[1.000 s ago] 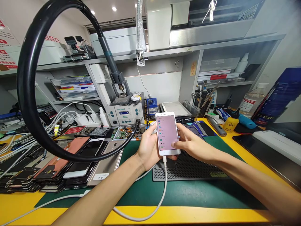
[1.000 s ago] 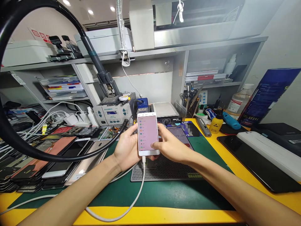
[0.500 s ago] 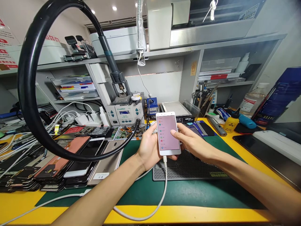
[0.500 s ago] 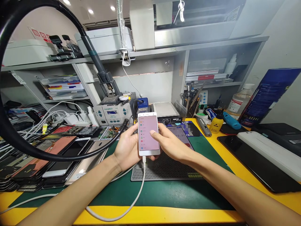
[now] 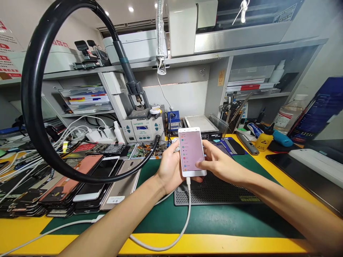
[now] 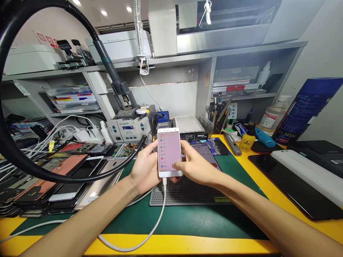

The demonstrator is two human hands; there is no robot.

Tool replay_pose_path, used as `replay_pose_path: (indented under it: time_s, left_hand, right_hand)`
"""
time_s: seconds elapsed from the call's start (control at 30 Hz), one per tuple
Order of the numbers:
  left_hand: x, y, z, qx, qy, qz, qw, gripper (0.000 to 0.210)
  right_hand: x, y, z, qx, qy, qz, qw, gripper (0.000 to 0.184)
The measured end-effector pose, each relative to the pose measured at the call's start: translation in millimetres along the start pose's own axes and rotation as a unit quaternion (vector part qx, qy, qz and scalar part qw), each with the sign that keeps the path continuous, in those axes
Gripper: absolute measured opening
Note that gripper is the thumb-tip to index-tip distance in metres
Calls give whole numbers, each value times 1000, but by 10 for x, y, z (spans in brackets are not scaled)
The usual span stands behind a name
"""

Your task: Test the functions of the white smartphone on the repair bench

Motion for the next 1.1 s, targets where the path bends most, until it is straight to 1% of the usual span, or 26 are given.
replay_pose_path:
  time_s: [0.1, 0.2, 0.37, 0.47, 0.57, 0.7, 0.83, 0.93, 1.1]
  left_hand:
    - [-1, -1, -1, 2, 6, -2, 1000, 59]
    - [3, 0, -2, 3, 6, -1, 1000, 59]
    - [14, 1, 2, 1, -1, 4, 1000, 60]
    - [8, -3, -6, 3, -10, 1, 1000, 62]
    - [5, -4, -4, 2, -7, 0, 1000, 61]
    - [-1, 2, 1, 0, -1, 1, 1000, 61]
    - [15, 9, -3, 3, -9, 9, 1000, 61]
    - [19, 4, -1, 0, -5, 8, 1000, 59]
    - [19, 0, 0, -3, 5, 9, 1000, 56]
  right_hand:
    - [-13, -12, 10, -4, -15, -3, 1000, 45]
    - [-34, -19, 18, -8, -29, -11, 999, 41]
    - [-37, -15, -21, -16, -43, 7, 999, 34]
    - [-49, -10, -44, -20, -50, 10, 999, 36]
    - [-41, -5, -38, -17, -36, 7, 999, 40]
    - [-17, 5, -11, -6, -4, 1, 1000, 49]
    - [-13, 7, -6, -1, 1, -2, 1000, 56]
    - [-8, -2, -6, -3, 5, 3, 1000, 55]
    - [-11, -16, 9, -10, -7, 6, 1000, 46]
Point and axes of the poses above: each hand's wrist, its own y-axis away from the middle knuckle, its own x-axis out of the back of the hand, z = x × y, the point moved 10 cm from there along -y, towards the middle knuckle, and after that the axes turned 9 degrees about y, right-handed, at the moved point
